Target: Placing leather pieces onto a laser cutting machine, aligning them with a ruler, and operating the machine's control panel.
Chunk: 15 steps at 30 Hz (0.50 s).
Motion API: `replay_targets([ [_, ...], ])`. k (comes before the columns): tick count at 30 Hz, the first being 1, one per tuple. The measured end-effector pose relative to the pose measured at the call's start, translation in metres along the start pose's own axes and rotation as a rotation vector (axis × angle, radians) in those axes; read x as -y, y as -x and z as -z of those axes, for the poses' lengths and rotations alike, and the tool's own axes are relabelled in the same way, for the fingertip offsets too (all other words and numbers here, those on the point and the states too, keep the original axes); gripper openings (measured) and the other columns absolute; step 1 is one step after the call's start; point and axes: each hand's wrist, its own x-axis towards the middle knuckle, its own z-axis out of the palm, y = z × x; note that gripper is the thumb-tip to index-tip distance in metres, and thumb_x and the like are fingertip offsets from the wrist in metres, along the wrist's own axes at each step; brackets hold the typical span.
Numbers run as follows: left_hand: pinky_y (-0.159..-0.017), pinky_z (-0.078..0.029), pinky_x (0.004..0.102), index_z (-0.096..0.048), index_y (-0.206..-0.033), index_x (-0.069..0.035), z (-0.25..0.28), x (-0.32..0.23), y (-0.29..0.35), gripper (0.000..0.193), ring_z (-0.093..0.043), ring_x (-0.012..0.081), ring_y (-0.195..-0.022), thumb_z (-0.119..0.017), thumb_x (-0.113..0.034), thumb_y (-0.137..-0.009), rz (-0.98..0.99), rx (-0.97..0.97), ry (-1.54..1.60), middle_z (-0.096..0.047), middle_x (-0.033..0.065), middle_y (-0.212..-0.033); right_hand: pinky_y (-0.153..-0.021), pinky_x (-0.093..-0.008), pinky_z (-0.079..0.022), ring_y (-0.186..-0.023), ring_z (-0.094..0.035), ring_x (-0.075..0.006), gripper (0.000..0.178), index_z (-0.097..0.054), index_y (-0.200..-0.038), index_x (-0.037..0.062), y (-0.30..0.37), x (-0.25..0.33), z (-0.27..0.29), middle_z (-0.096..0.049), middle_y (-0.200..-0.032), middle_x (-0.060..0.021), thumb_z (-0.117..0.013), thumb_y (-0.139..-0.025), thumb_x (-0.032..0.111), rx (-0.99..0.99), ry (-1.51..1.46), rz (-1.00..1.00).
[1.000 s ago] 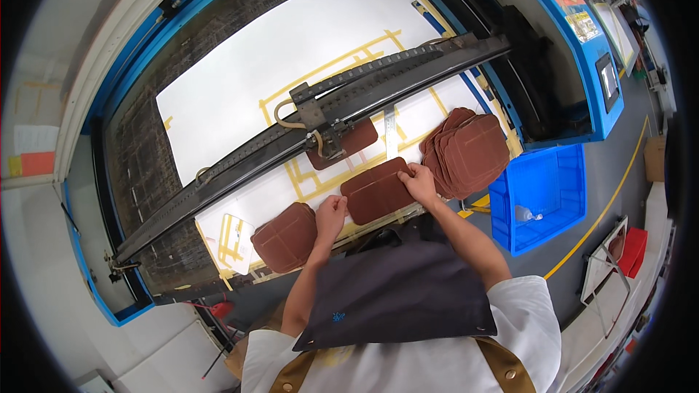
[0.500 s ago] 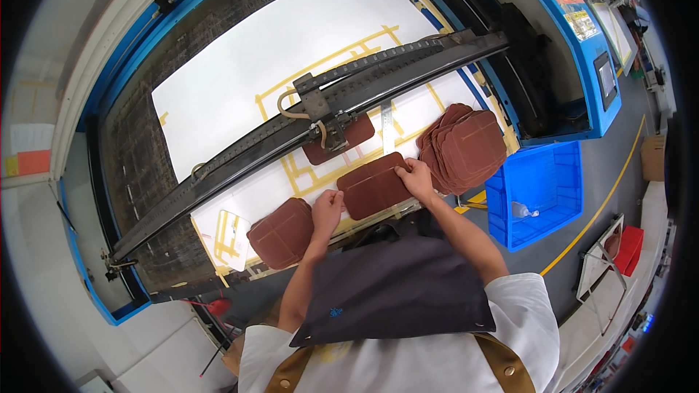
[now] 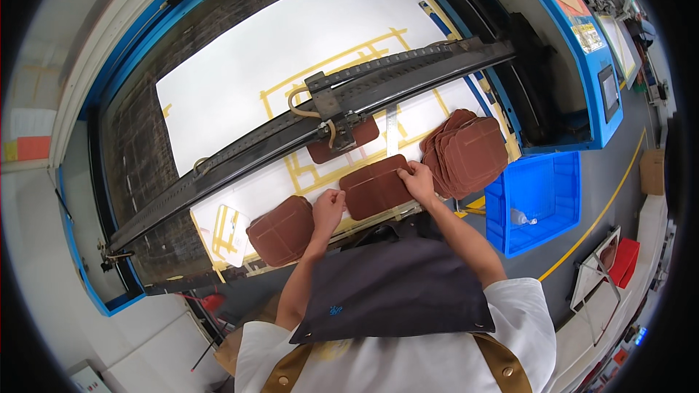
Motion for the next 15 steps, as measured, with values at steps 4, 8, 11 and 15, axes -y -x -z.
replay_targets([
  [4,-0.060,-0.053,0.0239,-0.069,-0.095,0.002,0.000,-0.001,0.000,0.025,-0.065,0.0095,-0.062,-0.066,-0.024,-0.096,0.007,-0.010,-0.024,-0.069,0.0046,-0.073,-0.064,-0.0323,-0.050,-0.066,-0.062,-0.0122,0.023,-0.071,-0.090,-0.0038,0.000,0.000,-0.001,-0.069,-0.072,-0.0098,-0.071,-0.087,0.019,-0.002,0.018,0.013],
  [8,-0.059,-0.052,0.0239,-0.068,-0.094,0.001,0.001,0.005,-0.002,0.025,-0.066,0.0096,-0.063,-0.066,-0.024,-0.096,-0.020,-0.005,-0.052,-0.069,0.0048,-0.073,-0.062,-0.0327,-0.048,-0.063,-0.058,-0.0120,0.023,-0.070,-0.088,-0.0039,0.002,0.005,0.000,-0.067,-0.068,-0.0092,-0.070,-0.087,0.019,-0.003,0.016,0.021],
  [11,-0.059,-0.052,0.0239,-0.068,-0.093,0.002,0.000,0.008,-0.003,0.025,-0.066,0.0094,-0.062,-0.066,-0.024,-0.096,-0.024,-0.005,-0.062,-0.069,0.0050,-0.073,-0.061,-0.0332,-0.048,-0.062,-0.057,-0.0121,0.023,-0.070,-0.087,-0.0037,0.005,0.009,0.001,-0.066,-0.067,-0.0095,-0.071,-0.087,0.020,-0.004,0.022,0.017],
  [15,-0.059,-0.053,0.0240,-0.068,-0.093,0.002,0.000,0.005,-0.002,0.025,-0.065,0.0093,-0.062,-0.066,-0.023,-0.096,-0.024,-0.005,-0.073,-0.069,0.0051,-0.073,-0.062,-0.0332,-0.048,-0.062,-0.058,-0.0125,0.024,-0.070,-0.087,-0.0038,0.005,0.012,0.003,-0.066,-0.067,-0.0102,-0.071,-0.087,0.020,0.003,0.014,0.002],
])
